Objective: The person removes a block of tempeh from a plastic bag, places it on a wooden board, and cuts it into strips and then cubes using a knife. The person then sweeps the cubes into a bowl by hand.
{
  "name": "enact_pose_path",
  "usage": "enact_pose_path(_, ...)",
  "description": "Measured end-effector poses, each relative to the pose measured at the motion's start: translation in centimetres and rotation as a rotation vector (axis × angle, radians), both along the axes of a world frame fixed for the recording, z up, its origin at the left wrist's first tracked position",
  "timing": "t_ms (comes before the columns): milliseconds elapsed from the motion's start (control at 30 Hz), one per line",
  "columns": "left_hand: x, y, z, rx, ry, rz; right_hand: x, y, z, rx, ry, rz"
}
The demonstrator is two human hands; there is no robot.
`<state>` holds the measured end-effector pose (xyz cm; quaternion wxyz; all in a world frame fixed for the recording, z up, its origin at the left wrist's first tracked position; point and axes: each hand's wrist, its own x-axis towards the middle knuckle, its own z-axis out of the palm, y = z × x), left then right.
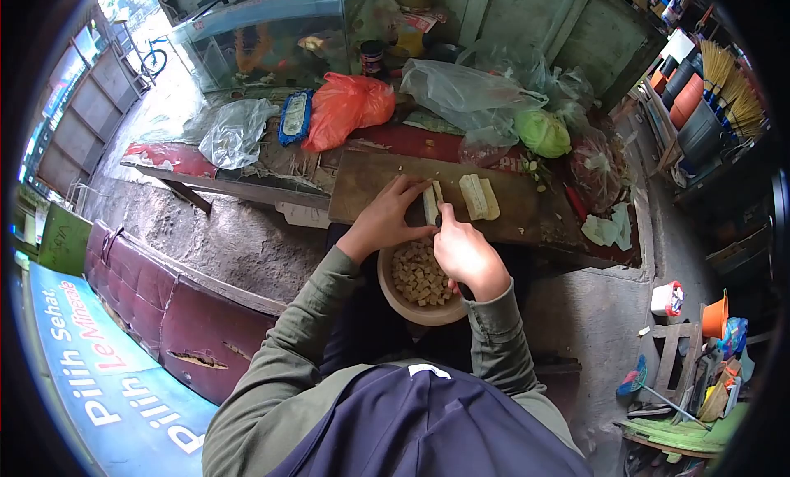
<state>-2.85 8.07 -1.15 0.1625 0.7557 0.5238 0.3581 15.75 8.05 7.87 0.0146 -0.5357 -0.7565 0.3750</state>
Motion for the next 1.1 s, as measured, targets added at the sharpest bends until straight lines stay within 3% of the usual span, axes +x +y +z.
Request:
enact_pose_path(267, 0.5, 0.3, -0.9, 0.099, 0.079, 0.058, 0.2, 0.0, 0.8, -0.078, 0.009, 0.036)
enact_pose_path(533, 0.5, 0.4, -1.2, 0.104, 0.088, 0.075, 0.7, -0.8, -0.9, 0.1, -0.027, 0.08)
enact_pose_path(767, 0.6, 0.3, -1.4, 0.12, 0.105, 0.073, 0.6, -0.8, 0.7, -0.071, 0.02, 0.023)
enact_pose_path(933, 0.6, 0.2, -1.2, 0.119, 0.116, 0.094, 1.3, -1.8, -0.9, 0.118, 0.019, 0.092)
enact_pose_path(1100, 0.5, 0.4, -1.3, 0.129, 0.111, 0.084, 1.1, -1.4, -0.9, 0.028, 0.013, 0.05)
